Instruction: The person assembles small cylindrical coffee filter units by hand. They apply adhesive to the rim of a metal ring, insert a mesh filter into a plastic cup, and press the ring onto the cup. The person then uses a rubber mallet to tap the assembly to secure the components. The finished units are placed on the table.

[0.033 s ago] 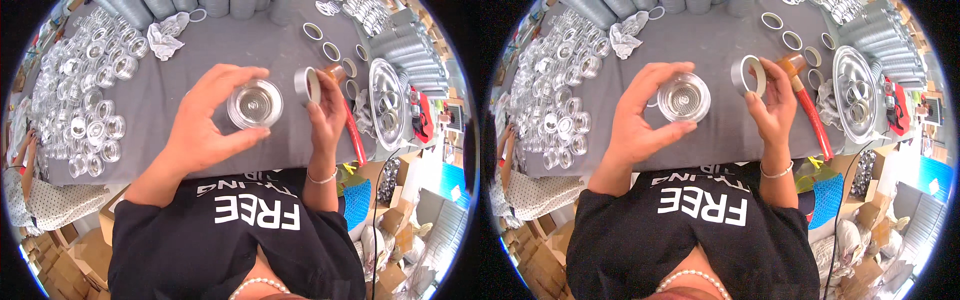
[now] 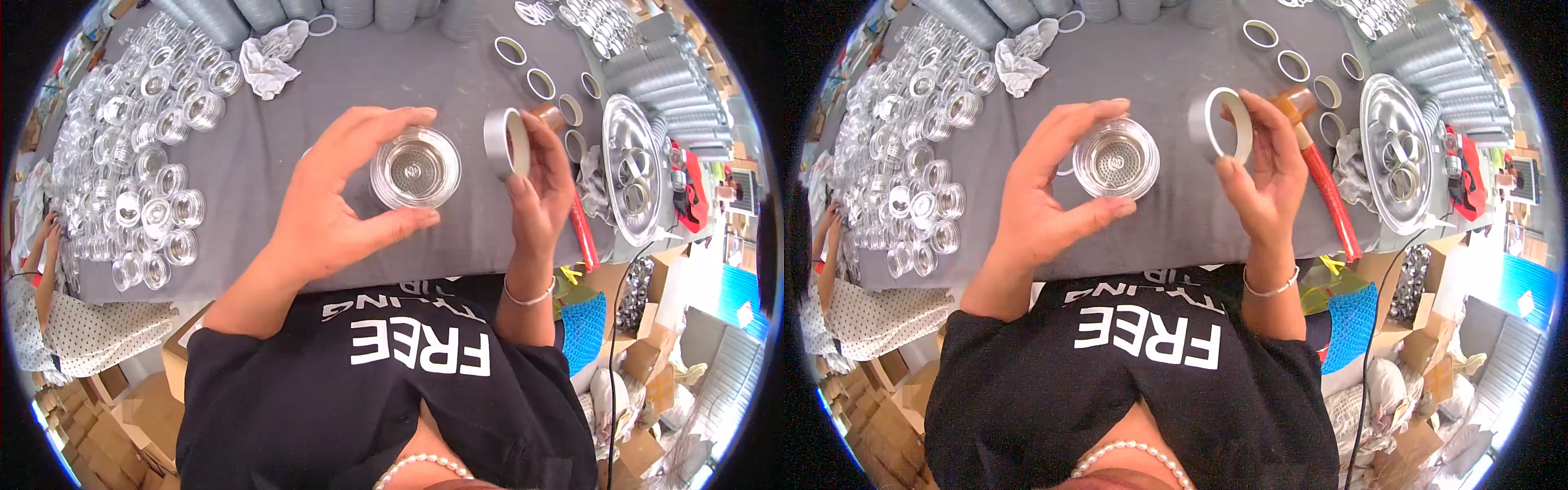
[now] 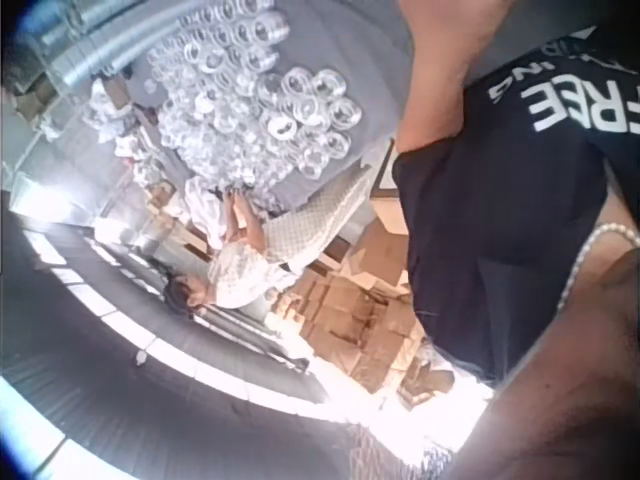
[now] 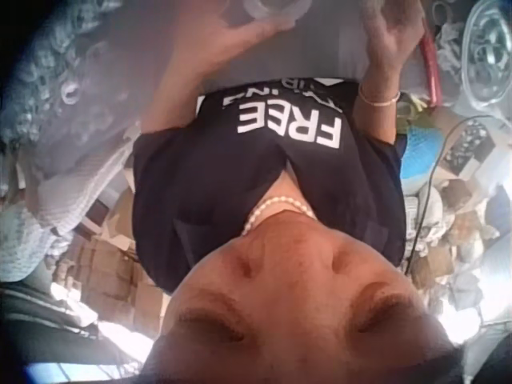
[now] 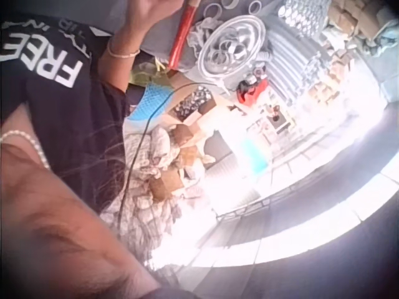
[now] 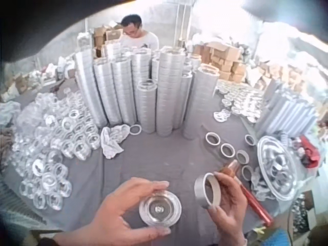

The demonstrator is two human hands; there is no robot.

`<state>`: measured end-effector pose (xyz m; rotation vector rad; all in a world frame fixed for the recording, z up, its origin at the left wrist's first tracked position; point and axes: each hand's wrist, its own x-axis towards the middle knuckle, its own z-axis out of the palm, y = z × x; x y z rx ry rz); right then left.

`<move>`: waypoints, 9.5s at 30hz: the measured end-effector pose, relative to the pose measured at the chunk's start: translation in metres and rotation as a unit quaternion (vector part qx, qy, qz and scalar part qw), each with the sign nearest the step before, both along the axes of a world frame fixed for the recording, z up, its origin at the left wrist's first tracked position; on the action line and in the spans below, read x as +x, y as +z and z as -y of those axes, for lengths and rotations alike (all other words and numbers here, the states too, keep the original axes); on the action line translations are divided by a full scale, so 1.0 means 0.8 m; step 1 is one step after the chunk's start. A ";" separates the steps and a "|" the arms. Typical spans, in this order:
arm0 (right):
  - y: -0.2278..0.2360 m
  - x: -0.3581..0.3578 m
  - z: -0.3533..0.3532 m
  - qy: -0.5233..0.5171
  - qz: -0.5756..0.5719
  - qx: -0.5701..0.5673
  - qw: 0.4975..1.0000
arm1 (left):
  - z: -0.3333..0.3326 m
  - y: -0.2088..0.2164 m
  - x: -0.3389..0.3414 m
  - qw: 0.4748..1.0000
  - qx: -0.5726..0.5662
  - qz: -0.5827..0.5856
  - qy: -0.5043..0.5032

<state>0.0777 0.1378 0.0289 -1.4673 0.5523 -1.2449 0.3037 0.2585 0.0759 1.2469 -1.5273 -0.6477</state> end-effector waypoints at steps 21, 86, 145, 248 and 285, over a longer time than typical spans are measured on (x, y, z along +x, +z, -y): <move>0.050 0.047 -0.016 0.053 -0.211 -0.250 0.943 | 0.011 -0.076 -0.008 0.978 -0.090 -0.184 -0.041; 0.104 0.052 -0.015 0.031 -0.223 -0.306 0.925 | 0.006 -0.014 0.000 0.978 -0.116 -0.172 -0.039; -0.050 0.005 0.013 0.010 -0.013 0.100 0.995 | -0.006 0.033 0.040 0.944 -0.210 -0.236 0.094; -0.161 -0.013 0.075 -0.040 -0.200 -0.056 0.977 | -0.279 -0.117 0.168 0.715 0.129 0.280 0.627; -0.134 0.011 0.041 -0.030 -0.207 -0.037 0.977 | -0.160 -0.125 0.230 0.844 -0.161 -0.239 0.453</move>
